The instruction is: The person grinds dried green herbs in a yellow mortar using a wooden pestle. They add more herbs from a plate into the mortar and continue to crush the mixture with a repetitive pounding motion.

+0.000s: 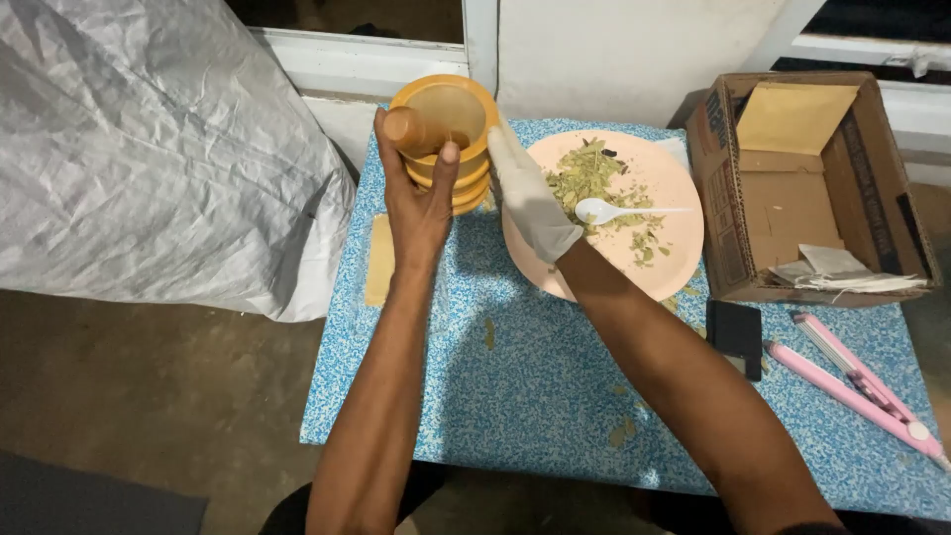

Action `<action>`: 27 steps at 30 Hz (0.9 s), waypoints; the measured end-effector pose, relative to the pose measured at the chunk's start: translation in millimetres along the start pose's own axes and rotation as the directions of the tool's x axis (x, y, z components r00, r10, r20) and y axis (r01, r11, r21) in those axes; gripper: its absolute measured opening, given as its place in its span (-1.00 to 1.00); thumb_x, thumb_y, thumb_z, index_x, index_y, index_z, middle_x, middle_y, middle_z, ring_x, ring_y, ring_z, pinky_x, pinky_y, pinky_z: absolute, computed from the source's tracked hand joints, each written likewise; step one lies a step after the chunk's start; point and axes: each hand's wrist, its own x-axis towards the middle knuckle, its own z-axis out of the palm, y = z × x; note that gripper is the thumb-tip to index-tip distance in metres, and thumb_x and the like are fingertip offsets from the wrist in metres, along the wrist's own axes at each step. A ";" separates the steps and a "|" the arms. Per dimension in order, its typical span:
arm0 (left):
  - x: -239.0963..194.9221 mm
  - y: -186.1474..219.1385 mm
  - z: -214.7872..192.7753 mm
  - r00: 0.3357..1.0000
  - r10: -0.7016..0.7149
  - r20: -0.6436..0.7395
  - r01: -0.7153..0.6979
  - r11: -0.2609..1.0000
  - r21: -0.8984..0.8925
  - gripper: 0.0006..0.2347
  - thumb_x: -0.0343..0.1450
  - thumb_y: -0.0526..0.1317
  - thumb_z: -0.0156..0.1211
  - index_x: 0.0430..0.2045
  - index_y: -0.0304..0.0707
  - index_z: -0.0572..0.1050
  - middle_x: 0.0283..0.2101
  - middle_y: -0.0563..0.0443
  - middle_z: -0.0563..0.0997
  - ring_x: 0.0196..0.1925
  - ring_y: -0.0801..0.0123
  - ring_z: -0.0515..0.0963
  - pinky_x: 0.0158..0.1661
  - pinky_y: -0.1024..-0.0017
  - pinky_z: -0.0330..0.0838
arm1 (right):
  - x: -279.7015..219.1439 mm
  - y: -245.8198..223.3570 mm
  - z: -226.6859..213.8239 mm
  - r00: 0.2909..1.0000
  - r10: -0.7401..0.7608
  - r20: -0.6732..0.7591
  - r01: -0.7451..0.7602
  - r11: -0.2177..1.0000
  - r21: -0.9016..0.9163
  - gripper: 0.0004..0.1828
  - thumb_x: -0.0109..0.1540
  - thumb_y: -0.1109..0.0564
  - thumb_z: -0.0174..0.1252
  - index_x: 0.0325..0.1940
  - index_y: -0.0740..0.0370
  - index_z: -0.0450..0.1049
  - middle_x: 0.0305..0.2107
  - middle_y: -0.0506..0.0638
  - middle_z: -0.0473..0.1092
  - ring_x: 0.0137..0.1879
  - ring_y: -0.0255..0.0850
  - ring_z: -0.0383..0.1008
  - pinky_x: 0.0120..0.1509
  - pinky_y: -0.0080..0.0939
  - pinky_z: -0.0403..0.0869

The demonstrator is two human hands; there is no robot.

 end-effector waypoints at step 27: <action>-154.7 134.3 17.3 0.796 -0.313 0.518 0.424 0.899 -0.109 -0.05 0.33 0.02 0.48 0.67 0.02 0.03 0.56 -0.15 0.39 0.57 0.09 0.43 0.33 0.26 0.50 | -253.4 -95.7 -83.7 0.948 0.253 -0.193 -0.309 0.876 -0.370 0.24 0.16 -0.28 0.24 0.83 -0.09 -0.18 0.67 0.05 0.08 0.50 -0.01 0.38 0.53 0.05 0.46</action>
